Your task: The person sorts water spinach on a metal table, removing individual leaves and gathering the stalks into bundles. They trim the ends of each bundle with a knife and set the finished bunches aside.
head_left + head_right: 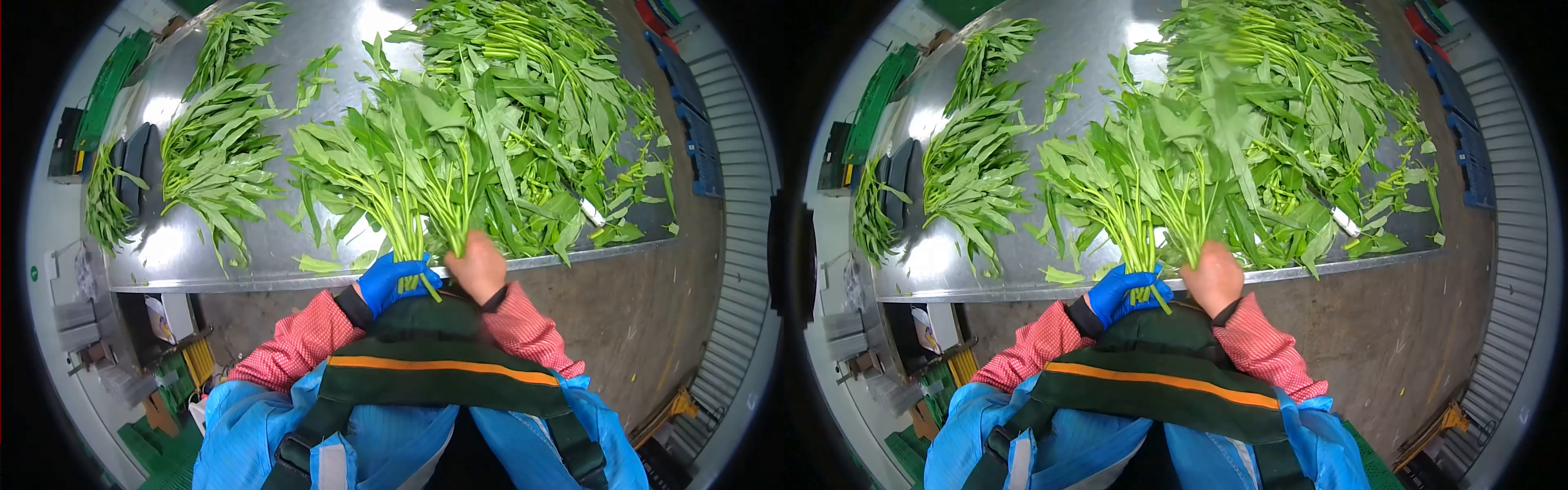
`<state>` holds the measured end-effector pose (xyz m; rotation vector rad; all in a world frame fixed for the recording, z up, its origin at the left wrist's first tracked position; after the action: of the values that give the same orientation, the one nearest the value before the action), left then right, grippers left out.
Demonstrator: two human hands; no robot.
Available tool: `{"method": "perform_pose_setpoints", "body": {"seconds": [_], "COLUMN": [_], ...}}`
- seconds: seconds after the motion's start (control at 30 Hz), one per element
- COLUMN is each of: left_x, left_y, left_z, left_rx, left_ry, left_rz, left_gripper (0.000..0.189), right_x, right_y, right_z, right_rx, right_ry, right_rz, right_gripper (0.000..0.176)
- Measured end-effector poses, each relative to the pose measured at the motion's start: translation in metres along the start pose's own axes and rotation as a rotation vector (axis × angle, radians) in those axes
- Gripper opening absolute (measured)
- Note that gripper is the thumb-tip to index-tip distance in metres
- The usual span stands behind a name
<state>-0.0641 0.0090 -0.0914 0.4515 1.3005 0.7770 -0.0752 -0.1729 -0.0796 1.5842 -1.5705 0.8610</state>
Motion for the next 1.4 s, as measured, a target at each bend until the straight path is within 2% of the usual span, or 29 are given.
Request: {"method": "perform_pose_setpoints", "body": {"seconds": [0.07,0.13,0.2,0.27,0.3,0.33,0.4,0.43,0.53,0.6,0.63,0.7,0.73,0.77,0.8,0.87,1.0,1.07,1.1,1.2,1.3,1.33,1.4], "left_x": [0.002,-0.003,-0.017,-0.023,-0.022,-0.021,-0.004,0.006,0.009,0.004,-0.002,-0.004,-0.002,0.004,0.009,0.011,0.006,0.008,0.01,0.014,0.009,0.007,0.003], "left_y": [0.004,0.012,0.031,0.043,0.046,0.048,0.035,0.025,0.017,0.008,0.008,0.001,-0.004,-0.009,-0.01,-0.004,0.003,-0.012,-0.018,-0.014,-0.016,-0.015,-0.01], "left_z": [0.002,0.008,0.027,0.044,0.052,0.058,0.049,0.039,0.03,0.027,0.025,0.019,0.013,0.009,0.005,0.005,0.004,0.0,-0.002,-0.001,0.001,0.001,0.003], "left_rx": [-0.016,-0.059,-0.195,-0.288,-0.313,-0.338,-0.308,-0.312,-0.331,-0.377,-0.297,-0.295,-0.293,-0.332,-0.294,-0.22,-0.067,-0.076,-0.081,-0.059,-0.108,-0.106,-0.099], "left_ry": [-0.012,-0.027,-0.1,-0.139,-0.142,-0.147,-0.162,-0.145,-0.132,-0.163,-0.176,-0.169,-0.163,-0.216,-0.137,0.022,0.29,0.189,0.136,0.073,0.065,0.088,0.13], "left_rz": [-0.006,0.005,-0.005,0.021,0.054,0.089,0.152,0.164,0.207,0.188,0.182,0.093,0.05,0.148,0.091,-0.025,0.012,-0.107,-0.167,0.024,-0.054,-0.061,-0.077], "left_gripper": [0.033,0.033,0.033,0.031,0.03,0.029,0.026,0.025,0.026,0.027,0.032,0.035,0.037,0.042,0.043,0.044,0.046,0.049,0.05,0.054,0.056,0.056,0.057], "right_x": [0.015,0.04,0.065,0.122,0.133,0.138,0.108,0.091,0.109,0.098,0.08,0.035,0.023,0.015,0.02,0.024,0.033,0.022,0.02,0.036,0.048,0.056,0.069], "right_y": [-0.002,-0.007,-0.015,-0.025,-0.03,-0.034,-0.043,-0.042,-0.044,-0.041,-0.038,-0.031,-0.025,-0.021,-0.017,-0.015,-0.009,-0.002,0.0,-0.012,-0.029,-0.037,-0.053], "right_z": [0.008,0.021,0.041,0.021,0.026,0.03,0.055,0.063,0.027,0.013,0.006,-0.009,-0.027,-0.041,-0.052,-0.055,-0.059,-0.063,-0.067,-0.069,-0.033,-0.023,-0.006], "right_rx": [-0.036,0.059,0.095,-0.248,-0.199,-0.238,-0.345,-0.286,-0.28,-0.261,-0.281,-0.083,-0.109,-0.074,0.015,0.144,0.164,0.21,0.289,0.264,0.416,0.152,-0.012], "right_ry": [0.001,-0.004,-0.423,-1.095,-1.206,-1.339,-1.048,-0.815,-1.079,-0.889,-0.904,-0.762,-0.81,-0.715,-0.583,-0.582,-0.437,-0.319,-0.241,-0.103,-0.434,-0.536,-0.306], "right_rz": [0.04,0.108,0.149,-0.031,0.058,0.131,0.114,0.196,0.348,0.32,0.257,0.173,0.039,-0.116,-0.211,-0.195,-0.378,-0.516,-0.513,-0.674,-0.421,-0.31,-0.242], "right_gripper": [0.025,0.027,0.029,0.027,0.023,0.018,0.014,0.015,0.016,0.022,0.028,0.036,0.039,0.041,0.044,0.042,0.052,0.058,0.066,0.055,0.039,0.028,0.032]}}
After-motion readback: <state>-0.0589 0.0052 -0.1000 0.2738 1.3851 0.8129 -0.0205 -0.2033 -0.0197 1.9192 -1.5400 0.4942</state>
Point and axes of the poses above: each hand's wrist, its own y-axis away from the middle knuckle, its own x-axis out of the back of the hand, z = x × y, the point moved 3 cm from there along -y, towards the middle knuckle, and after that the axes turned 11 degrees about x, right-handed, at the moved point
